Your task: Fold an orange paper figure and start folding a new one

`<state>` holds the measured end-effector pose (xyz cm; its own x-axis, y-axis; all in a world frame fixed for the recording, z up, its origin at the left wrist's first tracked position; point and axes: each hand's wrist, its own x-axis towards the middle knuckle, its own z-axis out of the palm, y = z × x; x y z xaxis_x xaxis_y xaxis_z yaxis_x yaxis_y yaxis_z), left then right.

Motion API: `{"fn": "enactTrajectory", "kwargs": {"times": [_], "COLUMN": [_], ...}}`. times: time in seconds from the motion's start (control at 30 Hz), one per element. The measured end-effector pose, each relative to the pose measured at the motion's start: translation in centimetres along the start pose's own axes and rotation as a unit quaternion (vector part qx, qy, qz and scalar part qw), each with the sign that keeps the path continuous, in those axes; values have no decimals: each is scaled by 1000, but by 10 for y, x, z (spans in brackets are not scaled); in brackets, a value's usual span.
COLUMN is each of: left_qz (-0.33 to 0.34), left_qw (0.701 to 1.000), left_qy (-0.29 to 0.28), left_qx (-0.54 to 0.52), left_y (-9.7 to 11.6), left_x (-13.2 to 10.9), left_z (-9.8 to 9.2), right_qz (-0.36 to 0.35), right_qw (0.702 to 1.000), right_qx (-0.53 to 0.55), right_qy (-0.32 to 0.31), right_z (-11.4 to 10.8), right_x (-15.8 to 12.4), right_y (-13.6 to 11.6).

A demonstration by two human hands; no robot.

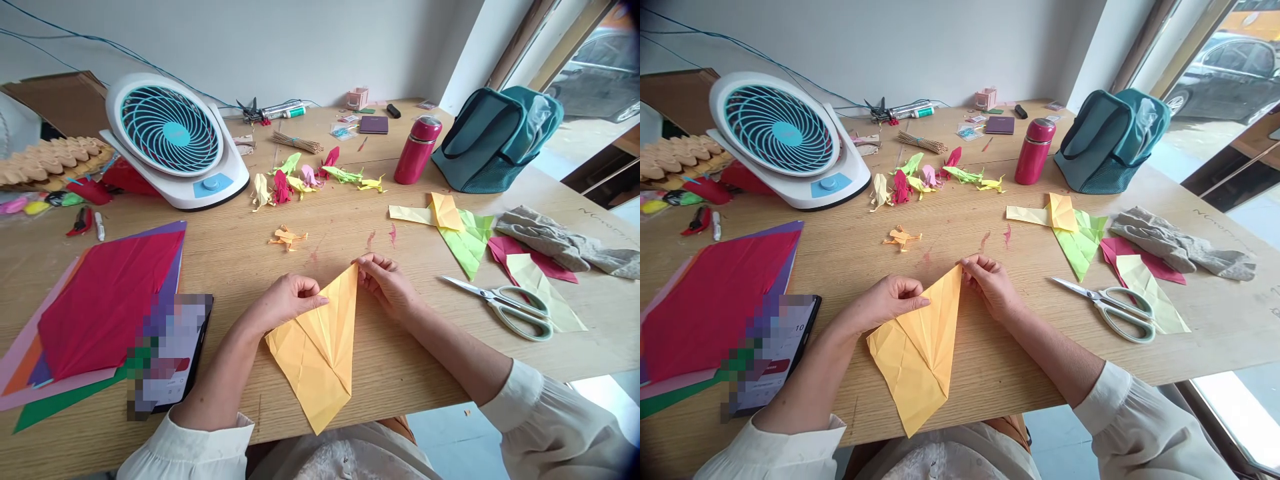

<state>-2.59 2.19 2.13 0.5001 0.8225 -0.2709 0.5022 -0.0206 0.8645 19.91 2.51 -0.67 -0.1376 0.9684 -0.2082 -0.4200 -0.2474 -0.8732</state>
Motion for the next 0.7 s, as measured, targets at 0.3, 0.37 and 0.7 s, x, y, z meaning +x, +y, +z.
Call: {"fn": "enactTrajectory", "kwargs": {"times": [0.3,0.37,0.7], "left_qz": [35,38,48], "left_qw": [998,997,994], "left_qy": [56,58,83], "left_qx": [-25,-27,48], "left_y": [-3,-2,7], "left_x": [6,6,-2], "left_z": [6,5,3], "right_qz": [56,56,65], "right_qw": [972,975,974], "right_qx": [-129,-120,-113], "right_qy": [-186,-178,-185], "right_z": [3,1,-1], "right_x": [-7,-6,-7], "right_y": [0,1,-4]}}
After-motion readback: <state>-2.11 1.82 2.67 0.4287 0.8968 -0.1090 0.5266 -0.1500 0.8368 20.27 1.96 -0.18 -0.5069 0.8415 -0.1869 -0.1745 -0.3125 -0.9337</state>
